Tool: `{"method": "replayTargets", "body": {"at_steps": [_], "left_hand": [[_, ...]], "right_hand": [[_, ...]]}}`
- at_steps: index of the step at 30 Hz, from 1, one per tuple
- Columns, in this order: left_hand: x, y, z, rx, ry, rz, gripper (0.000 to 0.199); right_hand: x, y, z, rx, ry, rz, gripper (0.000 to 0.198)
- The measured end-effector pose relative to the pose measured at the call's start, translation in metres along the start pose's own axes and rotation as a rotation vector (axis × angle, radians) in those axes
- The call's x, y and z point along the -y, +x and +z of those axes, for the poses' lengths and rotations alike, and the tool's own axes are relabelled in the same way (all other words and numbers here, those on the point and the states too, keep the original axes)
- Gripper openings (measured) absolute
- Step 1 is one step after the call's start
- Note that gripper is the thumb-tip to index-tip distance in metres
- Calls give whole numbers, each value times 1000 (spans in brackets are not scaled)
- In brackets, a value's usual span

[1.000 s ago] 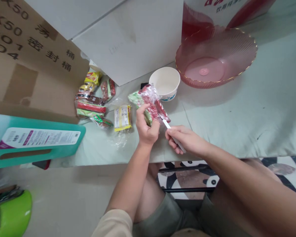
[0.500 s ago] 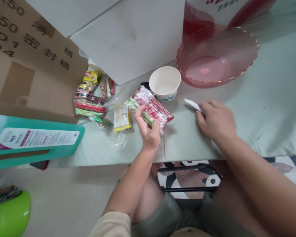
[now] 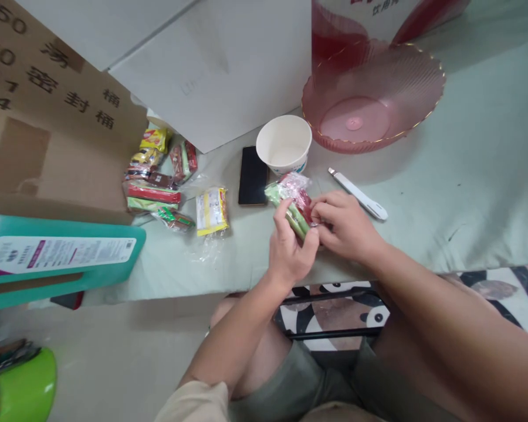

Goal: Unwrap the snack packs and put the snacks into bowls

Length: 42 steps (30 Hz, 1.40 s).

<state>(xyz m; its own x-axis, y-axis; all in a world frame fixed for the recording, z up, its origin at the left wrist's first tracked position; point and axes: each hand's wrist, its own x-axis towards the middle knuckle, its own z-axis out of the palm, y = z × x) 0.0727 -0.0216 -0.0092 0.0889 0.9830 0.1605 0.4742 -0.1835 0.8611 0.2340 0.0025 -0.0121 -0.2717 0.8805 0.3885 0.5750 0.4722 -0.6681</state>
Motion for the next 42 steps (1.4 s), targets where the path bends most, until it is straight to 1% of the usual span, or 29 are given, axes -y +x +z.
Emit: {"method": "replayTargets", "body": {"at_steps": [2,3,4,6,7,8,9,10,11,13,15,17,19,21,22,23,24,25,27,29,30,31,32,34,35,36,39,41,42], "left_hand": [[-2,3,-10,-18,102,-67,55],[-1,5,-15,-61,122,-72,49],[1,9,-21,-131,129,-45,41],[7,15,-29,-279,133,99,28],[11,18,-31,-334,150,196,26],[13,21,-32,-350,182,282,29],[15,23,-33,-326,225,339,36],[17,25,-33,-276,270,358,42],[18,26,-32,-216,306,341,46],[18,28,-33,-109,322,238,38],[20,31,-37,-86,258,112,27],[23,35,-42,-132,147,-18,21],[28,37,-47,-227,22,-125,18],[33,39,-50,-309,-66,-180,17],[35,39,-50,-336,-80,-184,18],[37,39,-50,-357,-73,-175,18],[37,39,-50,-375,-45,-151,20],[37,39,-50,-382,-2,-105,22],[36,38,-50,-329,114,47,29],[34,37,-49,-180,240,204,41],[33,37,-48,-94,294,254,44],[32,38,-48,-25,332,275,43],[31,38,-48,16,355,267,37],[28,40,-47,33,363,214,19],[26,41,-47,19,354,188,12],[24,42,-48,-5,340,169,10],[18,44,-48,-80,294,169,18],[17,43,-47,-88,275,183,16],[17,42,-45,-69,273,177,11]], "right_hand": [[-7,-2,-10,48,15,0,13],[-11,-3,-15,58,17,2,14],[-14,-4,-20,55,12,6,15],[-18,-6,-28,22,-14,13,18],[-20,-7,-30,4,-33,12,22],[-21,-8,-32,-6,-47,8,25],[-22,-8,-34,-5,-58,-1,26],[-23,-9,-35,3,-67,-15,26],[-24,-9,-37,16,-77,-30,24],[-27,-10,-41,13,-102,-49,22],[-30,-12,-48,-34,-156,-15,20],[-34,-13,-57,-80,-238,95,20],[-38,-15,-64,-118,-336,258,21],[-39,-16,-69,-172,-413,403,22],[-38,-16,-70,-200,-431,446,23],[-37,-16,-71,-243,-436,462,25],[-34,-15,-70,-278,-425,446,27],[-31,-15,-68,-308,-399,396,27],[-25,-13,-64,-298,-336,249,26],[-21,-12,-58,-185,-310,146,29],[-20,-12,-55,-115,-318,133,31],[-21,-11,-52,-73,-339,147,29],[-23,-11,-50,-50,-365,181,25],[-27,-9,-48,-85,-413,257,19],[-29,-8,-48,-117,-435,294,21],[-31,-6,-48,-148,-454,327,23],[-32,5,-54,-185,-498,403,28],[-30,13,-59,-212,-516,455,29],[-28,17,-61,-232,-519,475,29]]}}
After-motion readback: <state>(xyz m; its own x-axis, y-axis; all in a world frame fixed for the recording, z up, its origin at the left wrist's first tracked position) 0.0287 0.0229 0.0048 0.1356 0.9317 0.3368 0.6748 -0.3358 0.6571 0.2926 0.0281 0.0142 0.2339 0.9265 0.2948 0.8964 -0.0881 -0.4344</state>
